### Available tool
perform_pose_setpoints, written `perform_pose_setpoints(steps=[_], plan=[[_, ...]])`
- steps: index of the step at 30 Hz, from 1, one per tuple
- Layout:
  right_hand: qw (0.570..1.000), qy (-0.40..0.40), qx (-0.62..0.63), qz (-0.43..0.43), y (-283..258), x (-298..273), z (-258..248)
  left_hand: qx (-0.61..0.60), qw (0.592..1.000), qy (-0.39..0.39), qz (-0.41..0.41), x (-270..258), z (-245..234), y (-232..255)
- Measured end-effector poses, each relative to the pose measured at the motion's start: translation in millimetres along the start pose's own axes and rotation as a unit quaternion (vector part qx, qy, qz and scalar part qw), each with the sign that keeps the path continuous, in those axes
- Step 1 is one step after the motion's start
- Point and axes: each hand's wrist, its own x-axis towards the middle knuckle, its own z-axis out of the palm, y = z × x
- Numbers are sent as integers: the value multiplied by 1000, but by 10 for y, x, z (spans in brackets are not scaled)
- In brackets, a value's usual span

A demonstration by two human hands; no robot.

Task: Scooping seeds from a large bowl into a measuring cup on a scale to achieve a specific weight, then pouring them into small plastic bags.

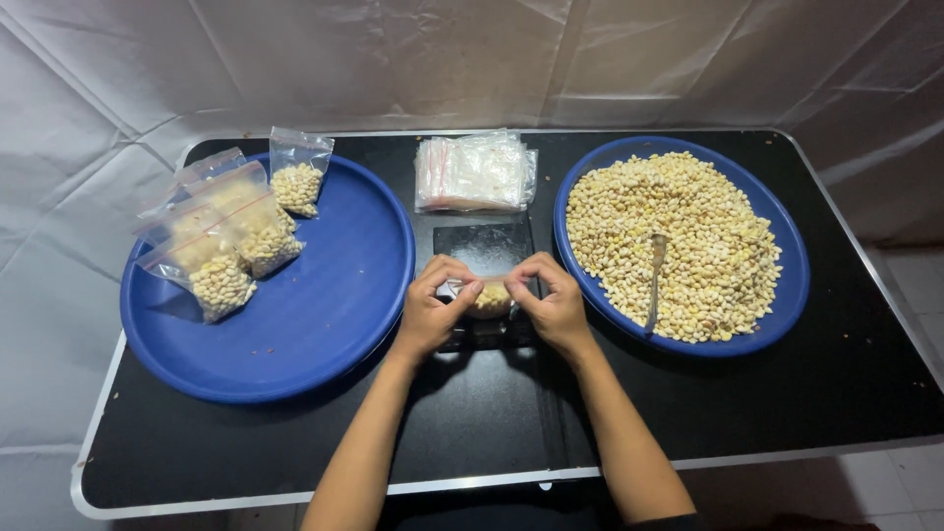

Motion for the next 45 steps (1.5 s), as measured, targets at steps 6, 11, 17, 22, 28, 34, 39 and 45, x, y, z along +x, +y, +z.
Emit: perform_pose_setpoints(steps=[6, 11, 17, 22, 28, 34, 39, 45], plan=[[1000, 0, -17, -17, -51, 66, -134, 27, 999, 0, 17, 43, -78, 20], [999, 4, -24, -25, -18, 71, -161, 29, 999, 12, 28, 47, -116, -19], [999, 10, -40, -33, -8, 73, -194, 45, 998, 18, 39, 72, -187, 18], [998, 9, -45, -32, -60, 74, -197, 49, 998, 18, 25, 68, -207, 74], [1000, 19, -22, -10, -20, 59, -170, 17, 998, 54, -24, 69, -160, 164], [999, 39, -3, 25, 43, 44, -170, 127, 985, 117, -2, 164, -305, 462], [997, 59, -11, 48, 171, 27, -214, 205, 956, 211, 9, 168, -650, 704], [997, 48, -10, 53, 112, 29, -191, 209, 940, 269, -19, 41, -1377, 691]])
